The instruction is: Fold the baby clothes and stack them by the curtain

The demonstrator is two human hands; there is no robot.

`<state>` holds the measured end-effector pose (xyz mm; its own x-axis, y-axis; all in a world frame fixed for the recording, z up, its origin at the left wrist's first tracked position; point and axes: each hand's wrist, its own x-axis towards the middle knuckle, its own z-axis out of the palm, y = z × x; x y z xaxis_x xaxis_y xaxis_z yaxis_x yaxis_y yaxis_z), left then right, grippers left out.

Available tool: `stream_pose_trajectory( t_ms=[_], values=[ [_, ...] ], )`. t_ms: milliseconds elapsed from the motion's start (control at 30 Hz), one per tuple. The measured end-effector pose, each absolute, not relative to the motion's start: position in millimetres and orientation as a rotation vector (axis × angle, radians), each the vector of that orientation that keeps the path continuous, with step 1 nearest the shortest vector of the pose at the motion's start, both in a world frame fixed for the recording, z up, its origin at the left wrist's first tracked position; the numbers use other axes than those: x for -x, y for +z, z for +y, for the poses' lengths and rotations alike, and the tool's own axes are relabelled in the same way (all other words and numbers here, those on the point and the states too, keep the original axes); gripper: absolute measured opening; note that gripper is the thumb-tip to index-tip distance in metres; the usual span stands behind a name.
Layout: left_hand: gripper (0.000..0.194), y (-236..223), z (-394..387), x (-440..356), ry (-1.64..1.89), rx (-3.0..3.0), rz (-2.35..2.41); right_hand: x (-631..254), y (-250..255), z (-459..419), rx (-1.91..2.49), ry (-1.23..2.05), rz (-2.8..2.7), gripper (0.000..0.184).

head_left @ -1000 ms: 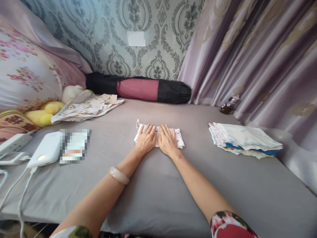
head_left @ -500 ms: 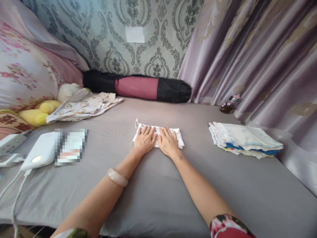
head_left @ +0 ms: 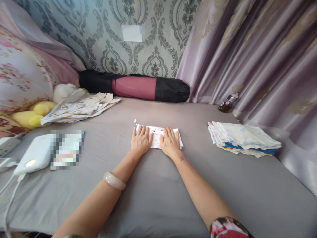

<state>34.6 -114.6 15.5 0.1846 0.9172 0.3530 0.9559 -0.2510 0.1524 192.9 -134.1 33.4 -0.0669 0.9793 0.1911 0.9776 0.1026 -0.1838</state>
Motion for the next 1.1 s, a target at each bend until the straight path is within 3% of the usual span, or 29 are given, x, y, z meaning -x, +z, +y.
stream_pose_trajectory(
  t_ms=[300, 600, 1100],
  values=[
    [0.046, 32.2, -117.6, -29.3, -0.790, 2.214, -1.810, -204.6, 38.1, -129.2, 1.992, -0.112, -2.045, 0.058],
    [0.048, 18.2, -108.7, -24.4, -0.613, 2.287, -1.983, -214.9, 33.7, -124.1, 2.150, 0.067, -2.054, 0.063],
    [0.039, 24.3, -114.7, -2.0, -1.068, 2.074, -2.053, -190.1, 42.1, -127.6, 1.901, 0.129, -2.261, 0.054]
  ],
)
